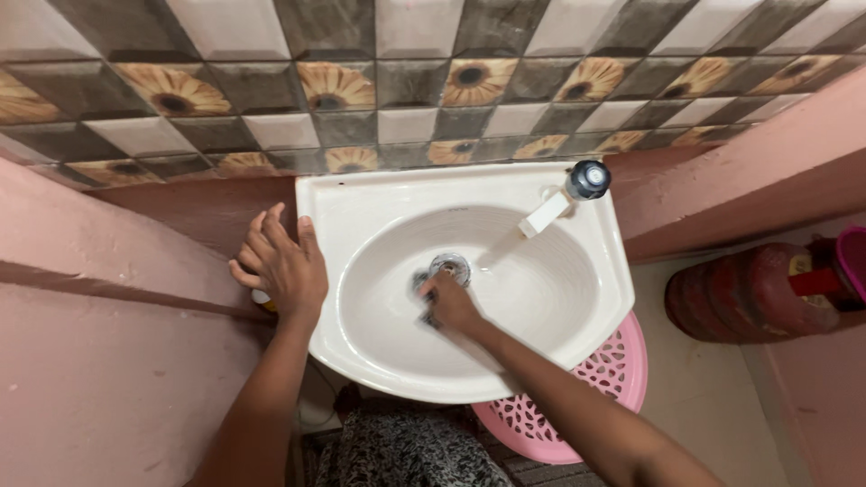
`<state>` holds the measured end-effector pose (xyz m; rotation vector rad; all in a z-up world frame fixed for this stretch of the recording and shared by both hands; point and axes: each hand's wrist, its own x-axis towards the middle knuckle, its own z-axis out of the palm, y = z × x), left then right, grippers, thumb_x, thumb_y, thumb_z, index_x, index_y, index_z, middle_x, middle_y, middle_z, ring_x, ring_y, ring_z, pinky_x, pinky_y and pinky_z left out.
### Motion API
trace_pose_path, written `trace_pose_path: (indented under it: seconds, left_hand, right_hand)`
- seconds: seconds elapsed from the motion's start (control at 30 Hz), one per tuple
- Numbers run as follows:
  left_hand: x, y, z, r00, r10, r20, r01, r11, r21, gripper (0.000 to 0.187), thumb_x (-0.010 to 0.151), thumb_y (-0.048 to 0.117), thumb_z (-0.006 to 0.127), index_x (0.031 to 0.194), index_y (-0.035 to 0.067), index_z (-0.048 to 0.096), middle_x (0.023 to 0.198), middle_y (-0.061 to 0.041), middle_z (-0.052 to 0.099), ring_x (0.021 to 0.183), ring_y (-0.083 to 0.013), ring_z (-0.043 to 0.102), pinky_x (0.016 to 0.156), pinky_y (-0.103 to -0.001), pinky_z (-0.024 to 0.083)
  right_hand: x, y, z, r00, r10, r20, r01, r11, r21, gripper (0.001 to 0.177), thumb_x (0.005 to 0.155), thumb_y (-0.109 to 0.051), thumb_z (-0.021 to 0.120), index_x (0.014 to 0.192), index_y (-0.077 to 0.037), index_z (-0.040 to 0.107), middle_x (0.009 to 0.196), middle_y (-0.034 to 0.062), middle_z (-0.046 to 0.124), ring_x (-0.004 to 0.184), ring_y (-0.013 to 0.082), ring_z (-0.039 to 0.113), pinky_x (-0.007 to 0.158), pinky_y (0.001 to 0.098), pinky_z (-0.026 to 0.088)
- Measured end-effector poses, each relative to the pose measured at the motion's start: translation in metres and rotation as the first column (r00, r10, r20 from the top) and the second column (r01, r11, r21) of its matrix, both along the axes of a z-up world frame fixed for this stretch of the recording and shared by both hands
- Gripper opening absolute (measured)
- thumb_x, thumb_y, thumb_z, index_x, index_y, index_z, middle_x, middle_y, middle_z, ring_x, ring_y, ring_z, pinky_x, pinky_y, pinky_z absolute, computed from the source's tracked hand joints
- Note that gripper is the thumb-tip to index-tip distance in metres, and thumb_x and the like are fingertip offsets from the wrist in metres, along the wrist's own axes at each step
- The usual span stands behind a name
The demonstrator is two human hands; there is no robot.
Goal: The person scrubs a white bathroom sink with a steel wool pad under running water. They clean the basin, the drain area, and the faucet, then rinse the pad and continue scrubbing the sink surface.
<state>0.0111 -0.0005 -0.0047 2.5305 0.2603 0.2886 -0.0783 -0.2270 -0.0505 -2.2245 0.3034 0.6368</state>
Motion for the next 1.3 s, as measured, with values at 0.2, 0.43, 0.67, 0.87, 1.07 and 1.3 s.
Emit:
trace_pose_path:
  seconds: [0.2,0.43,0.67,0.87,1.07,1.3]
  left_hand:
    - [0.0,0.002,-0.001,1.0,-0.009,-0.002,0.009,1.0,0.0,0.054,0.11,0.054,0.033,0.149,0.018,0.042,0.151,-0.014,0.036,0.142,-0.0362,0.025,0.115,-0.065,0.001]
    - [-0.003,0.003,0.002,1.0,-0.01,-0.012,0.009,1.0,-0.013,0.057,0.109,0.055,0.031,0.149,0.017,0.041,0.152,-0.013,0.035,0.142,-0.0353,0.024,0.115,-0.065,0.0]
    - [-0.002,0.001,0.004,1.0,-0.015,0.009,0.015,1.0,-0.012,0.056,0.11,0.054,0.032,0.15,0.016,0.041,0.151,-0.014,0.036,0.141,-0.0365,0.025,0.114,-0.066,0.0]
    - [-0.002,0.002,0.003,1.0,-0.005,0.015,0.006,1.0,-0.023,0.053,0.11,0.053,0.035,0.148,0.017,0.043,0.152,-0.012,0.037,0.142,-0.037,0.026,0.115,-0.066,0.001]
    - [-0.003,0.002,0.003,1.0,-0.009,0.008,0.009,0.999,-0.04,0.05,0.11,0.05,0.038,0.148,0.017,0.044,0.152,-0.012,0.036,0.142,-0.0365,0.026,0.115,-0.066,0.0]
    - [-0.003,-0.003,0.005,1.0,-0.015,0.012,0.015,0.999,-0.036,0.051,0.11,0.05,0.038,0.148,0.017,0.043,0.153,-0.012,0.037,0.143,-0.0362,0.026,0.117,-0.066,0.001]
  right_hand:
    - [-0.022,-0.029,0.006,0.958,0.273,-0.089,-0.242,0.935,0.26,0.016,0.088,-0.003,0.069,0.1,-0.012,0.072,0.117,0.0091,0.062,0.11,0.026,0.062,0.1,0.0352,0.053]
    - [0.003,-0.131,-0.068,0.955,0.083,0.284,0.056,0.893,-0.447,0.013,0.091,0.0,0.065,0.086,-0.009,0.072,0.101,0.0116,0.071,0.091,0.0261,0.071,0.085,0.038,0.058]
    - [-0.039,0.018,0.029,0.972,0.189,-0.138,-0.17,0.976,0.134,0.016,0.087,-0.003,0.064,0.094,-0.016,0.072,0.115,0.0084,0.065,0.109,0.0214,0.064,0.101,0.0396,0.052]
    - [-0.034,-0.154,0.034,0.972,0.152,-0.179,-0.225,0.824,-0.52,0.024,0.101,-0.028,0.054,0.09,-0.011,0.069,0.095,0.0148,0.068,0.082,0.0256,0.073,0.075,0.0432,0.064]
    - [-0.056,-0.038,0.016,0.948,0.312,0.055,-0.278,0.902,-0.329,0.012,0.07,-0.011,0.083,0.073,-0.005,0.073,0.083,0.0117,0.073,0.093,0.0258,0.067,0.092,0.0442,0.053]
    - [-0.064,0.016,0.088,0.967,0.176,-0.183,-0.18,0.984,-0.006,0.023,0.088,-0.001,0.063,0.094,-0.018,0.077,0.112,0.0032,0.064,0.103,0.0189,0.065,0.096,0.0391,0.057]
